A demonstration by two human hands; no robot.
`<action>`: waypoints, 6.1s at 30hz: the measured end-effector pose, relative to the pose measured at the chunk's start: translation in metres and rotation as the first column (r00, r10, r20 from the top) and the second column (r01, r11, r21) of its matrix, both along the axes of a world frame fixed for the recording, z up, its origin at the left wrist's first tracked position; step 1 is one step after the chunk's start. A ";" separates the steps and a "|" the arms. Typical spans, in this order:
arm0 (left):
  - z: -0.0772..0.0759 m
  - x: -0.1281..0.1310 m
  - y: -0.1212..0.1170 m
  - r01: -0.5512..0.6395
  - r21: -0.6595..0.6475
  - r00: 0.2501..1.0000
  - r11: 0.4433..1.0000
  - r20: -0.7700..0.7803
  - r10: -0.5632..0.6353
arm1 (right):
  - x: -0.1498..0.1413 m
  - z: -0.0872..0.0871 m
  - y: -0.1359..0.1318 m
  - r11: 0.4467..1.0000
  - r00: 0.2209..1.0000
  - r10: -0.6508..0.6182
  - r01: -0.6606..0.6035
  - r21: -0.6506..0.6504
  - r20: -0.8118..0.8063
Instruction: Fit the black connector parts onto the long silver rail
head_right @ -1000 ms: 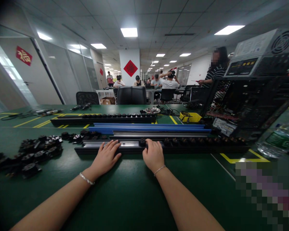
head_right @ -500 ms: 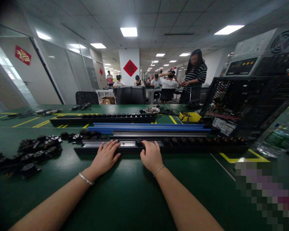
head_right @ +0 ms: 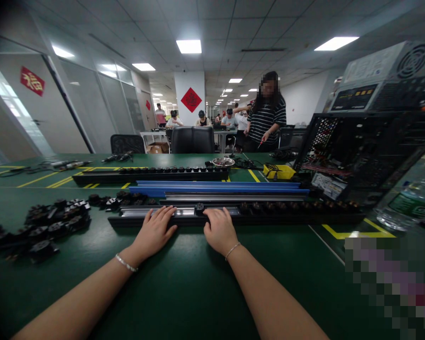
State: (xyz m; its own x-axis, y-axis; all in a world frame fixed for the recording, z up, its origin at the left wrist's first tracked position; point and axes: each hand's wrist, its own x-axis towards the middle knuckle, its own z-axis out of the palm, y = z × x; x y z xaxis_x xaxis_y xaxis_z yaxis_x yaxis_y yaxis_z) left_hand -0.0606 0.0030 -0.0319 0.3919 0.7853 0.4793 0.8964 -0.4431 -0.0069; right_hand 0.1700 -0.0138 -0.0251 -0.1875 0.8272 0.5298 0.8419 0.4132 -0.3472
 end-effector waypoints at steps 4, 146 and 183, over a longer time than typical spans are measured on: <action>0.001 0.000 0.000 0.003 -0.010 1.000 1.000 0.002 -0.003 | -0.001 0.001 -0.001 1.000 0.999 0.021 -0.021 -0.006 0.026; 0.007 0.027 -0.006 -0.239 0.008 0.955 0.971 -0.179 0.237 | 0.002 -0.002 0.005 0.976 0.971 -0.217 0.219 -0.009 0.099; 0.016 0.003 -0.004 -0.362 -0.027 0.923 0.932 -0.150 0.354 | 0.003 -0.001 0.006 0.976 0.970 -0.214 0.217 -0.019 0.119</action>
State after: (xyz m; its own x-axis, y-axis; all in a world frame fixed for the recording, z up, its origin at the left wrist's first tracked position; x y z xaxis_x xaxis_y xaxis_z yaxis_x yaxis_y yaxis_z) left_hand -0.0578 -0.0007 -0.0159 0.1398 0.9085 0.3938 0.9870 -0.0960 -0.1290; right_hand 0.1728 -0.0082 -0.0265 -0.0613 0.8705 0.4883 0.9449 0.2083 -0.2526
